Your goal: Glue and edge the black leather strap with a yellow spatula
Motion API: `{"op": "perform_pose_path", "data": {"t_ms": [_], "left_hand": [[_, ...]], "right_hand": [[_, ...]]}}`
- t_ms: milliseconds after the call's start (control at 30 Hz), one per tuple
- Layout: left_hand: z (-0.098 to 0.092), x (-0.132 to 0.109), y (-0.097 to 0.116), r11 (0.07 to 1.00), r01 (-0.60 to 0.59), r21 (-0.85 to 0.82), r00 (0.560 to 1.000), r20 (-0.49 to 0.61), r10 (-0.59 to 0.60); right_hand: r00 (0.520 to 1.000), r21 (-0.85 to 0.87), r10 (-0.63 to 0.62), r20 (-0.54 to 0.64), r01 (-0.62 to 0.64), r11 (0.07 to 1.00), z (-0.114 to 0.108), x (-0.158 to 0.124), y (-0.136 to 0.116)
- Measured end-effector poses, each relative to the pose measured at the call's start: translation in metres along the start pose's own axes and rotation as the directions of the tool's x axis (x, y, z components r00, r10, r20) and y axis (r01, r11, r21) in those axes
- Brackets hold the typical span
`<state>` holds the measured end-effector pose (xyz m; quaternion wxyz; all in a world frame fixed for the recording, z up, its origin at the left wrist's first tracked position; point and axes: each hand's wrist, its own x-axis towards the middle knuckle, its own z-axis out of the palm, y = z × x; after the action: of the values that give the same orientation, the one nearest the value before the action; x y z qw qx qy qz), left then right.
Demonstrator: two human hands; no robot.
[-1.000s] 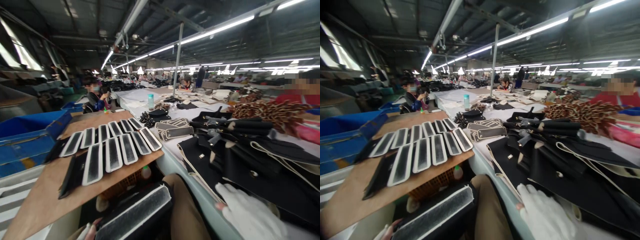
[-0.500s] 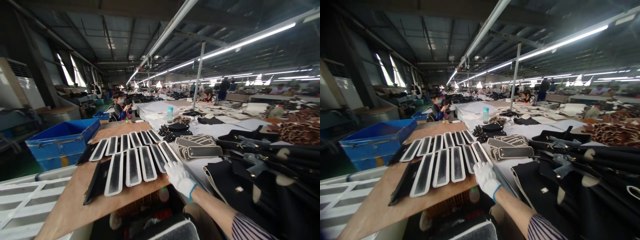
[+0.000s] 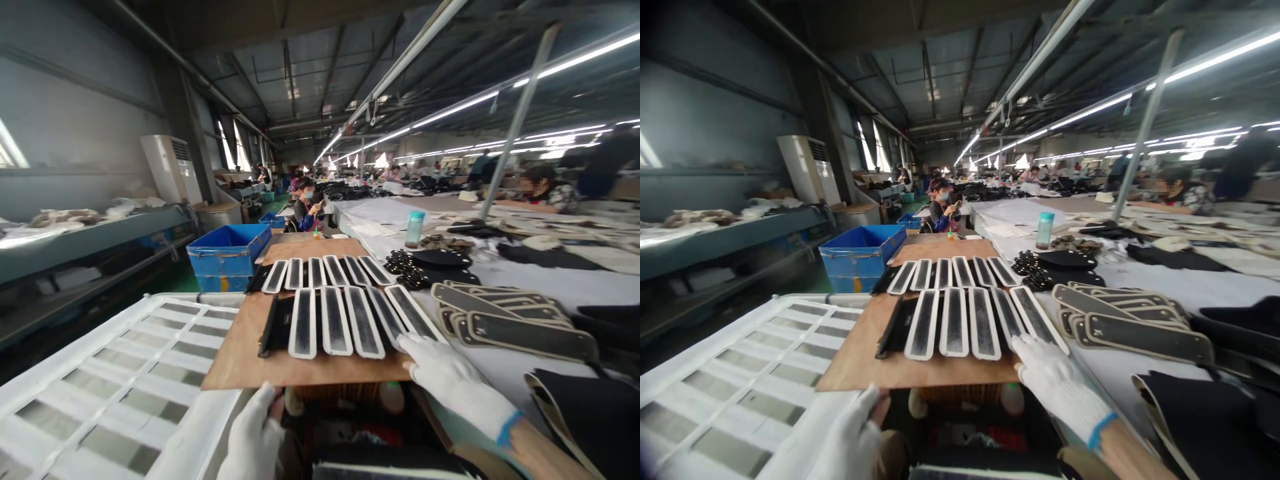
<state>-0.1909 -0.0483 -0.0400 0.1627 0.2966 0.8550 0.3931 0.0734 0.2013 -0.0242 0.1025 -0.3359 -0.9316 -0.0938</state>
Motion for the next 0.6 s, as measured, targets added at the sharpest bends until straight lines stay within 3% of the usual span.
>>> {"op": "perform_pose_path", "data": {"t_ms": [33,167,267,333,467,533,600], "left_hand": [[0.001,0.023,0.01,0.978,-0.035,0.204,0.999,0.043,0.026],[0.015,0.103,0.051,0.957,-0.048,0.285,0.997,0.076,0.027],[0.026,0.135,0.061,0.958,-0.018,0.287,0.991,0.13,-0.021],[0.03,0.142,0.057,0.96,-0.017,0.278,0.985,0.169,-0.031],[0.031,0.132,0.048,0.962,-0.075,0.261,0.983,0.18,0.028],[0.029,0.125,0.045,0.962,-0.113,0.25,0.981,0.179,0.068],[0.03,0.122,0.038,0.966,-0.134,0.22,0.981,0.17,0.097]], "right_hand": [[0.999,0.006,-0.013,-0.046,0.013,1.0,0.003,-0.001,-0.007],[0.943,-0.039,-0.108,-0.313,0.101,0.994,0.014,-0.022,-0.04],[0.852,-0.099,-0.202,-0.482,0.177,0.979,0.015,-0.049,-0.049],[0.828,-0.101,-0.216,-0.517,0.192,0.976,0.009,-0.067,-0.046],[0.851,-0.114,-0.193,-0.489,0.157,0.981,-0.016,-0.095,-0.033],[0.916,-0.115,-0.131,-0.38,0.093,0.989,-0.026,-0.099,-0.026],[0.983,-0.071,0.087,-0.159,-0.099,0.993,-0.032,-0.094,-0.016]]}}
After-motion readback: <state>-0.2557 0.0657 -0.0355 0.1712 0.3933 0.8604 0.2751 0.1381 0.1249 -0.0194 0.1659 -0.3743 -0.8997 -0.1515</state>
